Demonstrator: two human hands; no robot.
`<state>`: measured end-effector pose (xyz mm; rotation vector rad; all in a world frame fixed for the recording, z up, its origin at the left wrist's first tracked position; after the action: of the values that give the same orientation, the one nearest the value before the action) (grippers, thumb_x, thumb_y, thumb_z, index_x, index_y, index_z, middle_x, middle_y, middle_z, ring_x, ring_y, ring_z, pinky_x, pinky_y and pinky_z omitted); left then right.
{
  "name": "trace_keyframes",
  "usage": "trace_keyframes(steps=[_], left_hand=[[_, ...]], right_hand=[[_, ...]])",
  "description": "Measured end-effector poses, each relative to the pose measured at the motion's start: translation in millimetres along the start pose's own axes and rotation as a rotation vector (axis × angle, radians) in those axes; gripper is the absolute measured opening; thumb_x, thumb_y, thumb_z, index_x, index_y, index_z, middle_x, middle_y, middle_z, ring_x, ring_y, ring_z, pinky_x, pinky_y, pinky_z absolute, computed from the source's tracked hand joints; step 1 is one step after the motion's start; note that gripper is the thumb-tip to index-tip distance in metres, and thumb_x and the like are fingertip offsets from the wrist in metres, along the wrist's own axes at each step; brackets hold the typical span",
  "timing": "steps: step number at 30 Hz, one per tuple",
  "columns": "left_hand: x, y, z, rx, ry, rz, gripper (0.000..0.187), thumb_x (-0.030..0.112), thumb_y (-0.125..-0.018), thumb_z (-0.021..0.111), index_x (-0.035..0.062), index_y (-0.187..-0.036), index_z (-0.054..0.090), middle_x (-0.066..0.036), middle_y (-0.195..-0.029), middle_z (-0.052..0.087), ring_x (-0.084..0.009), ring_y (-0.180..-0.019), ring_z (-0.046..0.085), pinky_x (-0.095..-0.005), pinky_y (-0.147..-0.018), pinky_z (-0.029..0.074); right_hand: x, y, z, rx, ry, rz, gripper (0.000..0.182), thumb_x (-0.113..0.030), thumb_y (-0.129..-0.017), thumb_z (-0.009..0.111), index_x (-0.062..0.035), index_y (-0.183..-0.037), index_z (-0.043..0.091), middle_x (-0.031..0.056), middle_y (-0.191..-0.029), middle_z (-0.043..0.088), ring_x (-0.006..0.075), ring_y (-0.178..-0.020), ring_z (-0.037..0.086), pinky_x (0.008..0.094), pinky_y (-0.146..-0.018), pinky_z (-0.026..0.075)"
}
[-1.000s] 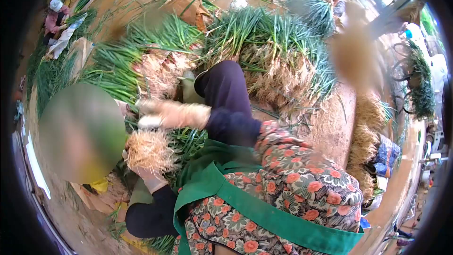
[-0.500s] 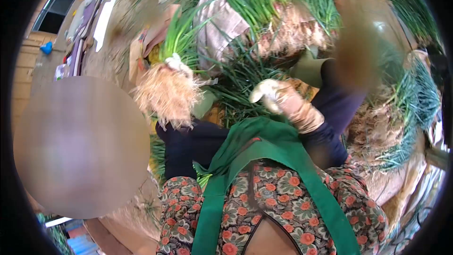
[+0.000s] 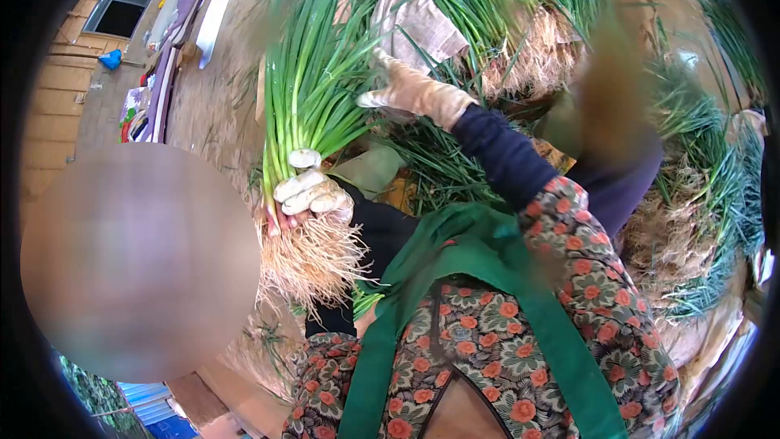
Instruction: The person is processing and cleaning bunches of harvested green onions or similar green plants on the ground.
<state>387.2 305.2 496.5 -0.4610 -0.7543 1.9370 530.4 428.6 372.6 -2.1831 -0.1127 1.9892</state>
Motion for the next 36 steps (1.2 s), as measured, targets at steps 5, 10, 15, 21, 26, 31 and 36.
trace_keyframes(steps=[5,10,15,21,26,31,36], left_hand=[[-15,-12,-15,0.256,0.017,0.032,0.082,0.004,-0.057,0.078,0.0033,-0.127,0.035,0.003,-0.092,0.061,-0.0104,-0.085,0.061,-0.0311,-0.083,0.041],[-9,-15,-27,0.190,0.050,0.003,0.077,0.002,-0.057,0.077,0.0047,-0.124,0.038,0.003,-0.094,0.061,-0.0098,-0.085,0.061,-0.0281,-0.081,0.042],[-16,-21,-39,0.223,0.111,-0.001,0.060,0.004,-0.071,0.070,0.0055,-0.123,0.039,0.004,-0.091,0.062,-0.0091,-0.082,0.062,-0.0268,-0.077,0.044],[-21,-22,-38,0.237,0.130,0.010,0.045,0.004,-0.081,0.060,0.0060,-0.122,0.041,0.003,-0.089,0.063,-0.0095,-0.079,0.063,-0.0263,-0.075,0.045],[-22,-18,-33,0.226,0.138,0.036,0.042,0.006,-0.084,0.058,0.0063,-0.122,0.041,0.002,-0.090,0.063,-0.0101,-0.081,0.063,-0.0268,-0.075,0.045],[-29,-19,-31,0.190,0.098,0.032,0.050,0.004,-0.080,0.060,0.0004,-0.123,0.035,-0.003,-0.099,0.061,-0.0153,-0.090,0.062,-0.0315,-0.079,0.046],[-27,-17,-31,0.169,0.128,0.038,0.051,0.004,-0.079,0.061,0.0004,-0.123,0.035,-0.003,-0.099,0.061,-0.0156,-0.090,0.062,-0.0315,-0.079,0.045]], right_hand=[[-44,41,-7,0.127,0.341,-0.133,0.027,-0.027,-0.085,0.058,-0.0042,-0.100,0.059,0.0166,-0.095,0.061,0.0340,-0.090,0.058,0.0375,-0.080,0.046],[137,153,-53,-0.540,1.049,0.298,0.022,-0.023,-0.082,0.055,-0.0076,-0.096,0.063,0.0141,-0.096,0.063,0.0320,-0.088,0.061,0.0392,-0.078,0.049],[19,126,-37,-0.245,0.458,0.189,0.061,-0.041,-0.079,0.060,-0.0082,-0.128,0.046,0.0203,-0.118,0.055,0.0343,-0.109,0.053,0.0377,-0.093,0.042],[-21,106,90,-0.521,-0.542,0.154,0.022,-0.020,-0.087,0.057,-0.0037,-0.102,0.058,0.0034,-0.082,0.063,0.0141,-0.074,0.055,0.0303,-0.069,0.047],[76,161,8,-0.803,0.863,0.085,0.038,-0.035,-0.084,0.054,-0.0076,-0.109,0.059,0.0145,-0.095,0.064,0.0295,-0.092,0.061,0.0393,-0.079,0.048],[-14,63,-62,0.049,0.621,-0.085,0.078,-0.033,-0.075,0.067,-0.0029,-0.135,0.028,0.0225,-0.123,0.048,0.0364,-0.107,0.052,0.0398,-0.090,0.043],[-38,30,-19,0.022,0.605,-0.247,0.033,-0.030,-0.084,0.059,-0.0014,-0.101,0.059,0.0168,-0.094,0.062,0.0368,-0.088,0.058,0.0413,-0.077,0.047]])
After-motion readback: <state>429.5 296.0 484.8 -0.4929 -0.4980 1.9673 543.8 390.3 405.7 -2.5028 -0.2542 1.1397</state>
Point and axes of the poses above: each hand's wrist, its own y-axis away from the middle knuckle, its own z-axis out of the palm, x = y × z, the point moved 10 cm from there along -y, towards the middle knuckle
